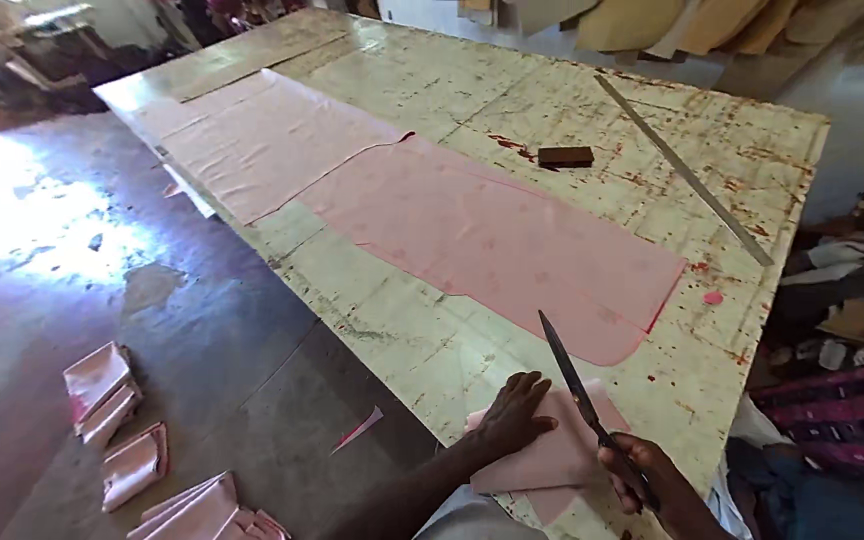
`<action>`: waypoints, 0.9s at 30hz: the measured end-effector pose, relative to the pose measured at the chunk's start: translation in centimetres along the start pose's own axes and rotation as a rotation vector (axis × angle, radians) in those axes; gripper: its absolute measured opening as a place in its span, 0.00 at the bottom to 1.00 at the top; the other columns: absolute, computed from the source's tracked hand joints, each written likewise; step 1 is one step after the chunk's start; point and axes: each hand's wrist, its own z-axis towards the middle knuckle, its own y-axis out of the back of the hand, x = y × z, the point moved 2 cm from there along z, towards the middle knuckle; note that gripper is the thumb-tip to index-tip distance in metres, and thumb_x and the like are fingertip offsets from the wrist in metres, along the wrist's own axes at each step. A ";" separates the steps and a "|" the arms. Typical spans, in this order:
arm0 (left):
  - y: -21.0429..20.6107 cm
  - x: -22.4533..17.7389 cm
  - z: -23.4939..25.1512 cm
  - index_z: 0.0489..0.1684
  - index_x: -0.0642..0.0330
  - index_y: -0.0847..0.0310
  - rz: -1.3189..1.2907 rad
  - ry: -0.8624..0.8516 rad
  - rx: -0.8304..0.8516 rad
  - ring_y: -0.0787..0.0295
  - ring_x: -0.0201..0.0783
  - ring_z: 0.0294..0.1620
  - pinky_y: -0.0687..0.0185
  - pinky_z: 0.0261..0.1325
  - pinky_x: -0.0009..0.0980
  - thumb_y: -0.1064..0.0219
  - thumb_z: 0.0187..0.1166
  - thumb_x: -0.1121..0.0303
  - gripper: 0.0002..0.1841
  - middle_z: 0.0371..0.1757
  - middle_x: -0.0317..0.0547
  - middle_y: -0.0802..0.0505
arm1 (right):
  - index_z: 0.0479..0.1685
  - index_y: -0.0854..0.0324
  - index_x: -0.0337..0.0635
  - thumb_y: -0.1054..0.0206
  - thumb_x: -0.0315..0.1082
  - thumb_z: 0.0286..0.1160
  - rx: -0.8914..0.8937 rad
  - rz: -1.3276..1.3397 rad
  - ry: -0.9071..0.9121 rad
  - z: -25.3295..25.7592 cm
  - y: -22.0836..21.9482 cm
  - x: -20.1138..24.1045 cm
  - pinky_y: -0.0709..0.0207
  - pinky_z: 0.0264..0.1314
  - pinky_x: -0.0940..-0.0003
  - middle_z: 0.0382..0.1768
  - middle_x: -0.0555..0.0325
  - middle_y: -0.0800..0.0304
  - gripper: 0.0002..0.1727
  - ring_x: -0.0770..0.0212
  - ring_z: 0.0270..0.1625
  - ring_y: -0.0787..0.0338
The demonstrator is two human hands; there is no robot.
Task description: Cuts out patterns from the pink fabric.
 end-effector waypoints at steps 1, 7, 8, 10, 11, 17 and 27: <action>1.0 0.4 -0.2 0.83 0.54 0.27 0.002 0.004 -0.009 0.34 0.52 0.87 0.33 0.85 0.52 0.32 0.80 0.46 0.34 0.83 0.49 0.23 | 0.38 0.20 0.46 0.21 0.70 0.55 0.039 -0.002 -0.008 1.5 0.0 0.8 0.21 0.15 0.67 0.15 0.63 0.23 0.35 0.64 0.12 0.21; 2.3 3.1 -0.6 0.69 0.60 0.17 0.040 -0.075 0.204 0.19 0.61 0.70 0.22 0.70 0.60 0.26 0.76 0.57 0.25 0.66 0.59 0.14 | 0.37 0.20 0.46 0.23 0.62 0.63 0.190 -0.019 -0.096 7.7 -1.3 4.9 0.21 0.15 0.68 0.15 0.65 0.25 0.27 0.66 0.13 0.21; 1.7 3.2 0.2 0.68 0.60 0.17 0.049 -0.150 0.218 0.19 0.61 0.70 0.22 0.70 0.59 0.25 0.76 0.60 0.24 0.66 0.59 0.14 | 0.37 0.20 0.47 0.23 0.63 0.62 0.214 -0.042 -0.121 8.6 -1.5 5.8 0.20 0.16 0.68 0.15 0.65 0.25 0.28 0.66 0.13 0.21; 0.8 3.2 2.2 0.69 0.57 0.17 0.076 -0.315 0.233 0.20 0.59 0.70 0.22 0.68 0.57 0.27 0.78 0.59 0.23 0.65 0.56 0.14 | 0.38 0.20 0.48 0.23 0.65 0.61 0.256 -0.118 -0.178 10.2 -1.4 7.6 0.20 0.16 0.69 0.16 0.65 0.24 0.29 0.67 0.14 0.21; 1.0 3.2 3.0 0.69 0.57 0.17 0.083 -0.375 0.235 0.20 0.58 0.70 0.22 0.67 0.57 0.28 0.79 0.57 0.23 0.65 0.55 0.14 | 0.38 0.21 0.48 0.24 0.67 0.61 0.282 -0.167 -0.209 11.2 -1.0 8.4 0.20 0.17 0.69 0.17 0.66 0.24 0.30 0.67 0.15 0.21; 10.8 11.6 3.7 0.49 0.58 0.08 -0.005 -0.197 -0.148 0.11 0.46 0.61 0.17 0.67 0.47 0.38 0.87 0.59 0.15 0.53 0.48 0.06 | 0.42 0.21 0.49 0.25 0.74 0.57 0.464 -0.222 -0.418 15.8 1.5 9.7 0.18 0.23 0.69 0.20 0.65 0.23 0.36 0.66 0.18 0.19; 18.0 21.7 8.9 0.66 0.48 0.16 0.103 0.150 -0.522 0.22 0.51 0.70 0.24 0.66 0.52 0.24 0.74 0.50 0.24 0.66 0.45 0.15 | 0.40 0.19 0.49 0.23 0.72 0.56 0.559 -0.193 -0.416 23.9 1.6 11.6 0.20 0.23 0.73 0.20 0.66 0.24 0.35 0.69 0.18 0.20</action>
